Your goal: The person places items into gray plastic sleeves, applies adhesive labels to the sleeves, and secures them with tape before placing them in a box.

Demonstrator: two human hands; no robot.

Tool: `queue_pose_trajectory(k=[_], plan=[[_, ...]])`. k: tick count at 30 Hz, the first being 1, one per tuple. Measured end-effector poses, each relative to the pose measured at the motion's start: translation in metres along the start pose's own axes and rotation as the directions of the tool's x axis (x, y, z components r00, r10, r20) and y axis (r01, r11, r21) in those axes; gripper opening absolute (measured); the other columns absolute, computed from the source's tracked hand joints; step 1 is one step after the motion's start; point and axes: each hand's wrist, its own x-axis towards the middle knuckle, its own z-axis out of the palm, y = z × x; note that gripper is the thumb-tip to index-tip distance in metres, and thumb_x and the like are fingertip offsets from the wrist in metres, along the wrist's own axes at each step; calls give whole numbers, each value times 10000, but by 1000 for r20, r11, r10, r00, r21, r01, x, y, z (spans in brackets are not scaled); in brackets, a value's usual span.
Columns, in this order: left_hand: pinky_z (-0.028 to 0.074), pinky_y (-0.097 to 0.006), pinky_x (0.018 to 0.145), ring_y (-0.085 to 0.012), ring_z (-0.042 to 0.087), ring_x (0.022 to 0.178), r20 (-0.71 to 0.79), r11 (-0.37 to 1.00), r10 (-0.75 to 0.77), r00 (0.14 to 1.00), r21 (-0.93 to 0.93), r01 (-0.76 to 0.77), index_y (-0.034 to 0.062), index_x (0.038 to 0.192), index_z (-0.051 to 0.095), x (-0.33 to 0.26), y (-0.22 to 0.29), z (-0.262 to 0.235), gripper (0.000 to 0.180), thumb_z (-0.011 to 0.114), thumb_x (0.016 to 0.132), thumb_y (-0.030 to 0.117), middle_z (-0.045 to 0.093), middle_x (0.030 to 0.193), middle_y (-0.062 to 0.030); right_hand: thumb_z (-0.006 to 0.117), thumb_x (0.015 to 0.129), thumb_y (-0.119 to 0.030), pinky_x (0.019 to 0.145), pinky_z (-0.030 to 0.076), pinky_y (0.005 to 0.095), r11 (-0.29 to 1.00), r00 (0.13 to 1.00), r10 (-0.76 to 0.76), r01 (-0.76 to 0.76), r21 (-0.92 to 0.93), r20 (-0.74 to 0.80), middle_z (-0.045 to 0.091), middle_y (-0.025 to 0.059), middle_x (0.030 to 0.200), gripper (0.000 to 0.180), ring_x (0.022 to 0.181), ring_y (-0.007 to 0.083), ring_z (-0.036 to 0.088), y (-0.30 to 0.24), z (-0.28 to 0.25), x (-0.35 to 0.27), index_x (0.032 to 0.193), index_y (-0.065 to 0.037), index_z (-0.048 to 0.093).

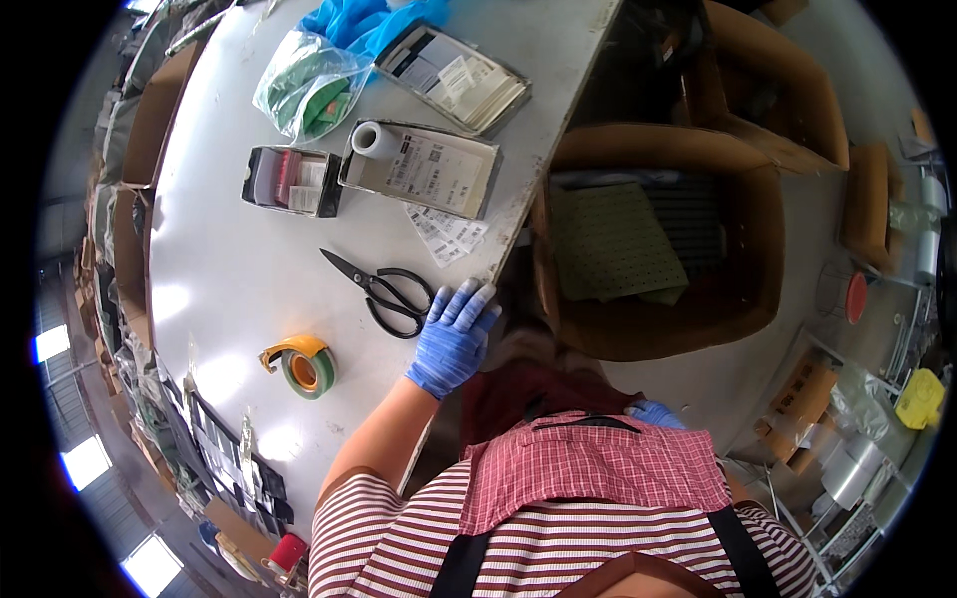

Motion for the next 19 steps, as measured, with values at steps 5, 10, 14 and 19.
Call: queue_pose_trajectory(k=[5,10,14,19], plan=[[268,-479,1126,-264,421,1322,-9,999,-30,1000,-19,30,162,1124,683,-2,-5,5,375,613,755,149,503,1377,-56,485,960,-321,915,493,431,984,989,147,-150,94,31,638,185,1145,325,1070,366,603,51,51,57,1146,-110,647],[256,-466,1132,-247,426,1312,-25,999,-35,999,-23,35,170,1119,686,0,-12,12,348,609,780,152,504,1375,-27,482,950,-375,908,487,445,987,989,108,-119,109,102,618,206,1212,412,1059,399,601,5,10,68,1153,-57,647],[243,-455,1138,-236,430,1304,-15,1000,-30,999,1,30,170,1128,680,-3,-18,12,336,628,796,174,510,1361,-16,460,956,-365,911,485,451,994,991,103,-106,32,85,620,205,1202,402,1055,400,603,0,14,92,1146,-65,648],[227,-452,1147,-229,422,1313,-22,1000,-19,1000,10,19,177,1143,674,-4,-23,16,348,633,798,178,496,1379,-14,477,944,-421,982,442,450,961,991,-41,74,-268,128,600,211,1242,439,1109,357,596,-16,5,104,1232,-118,610]])
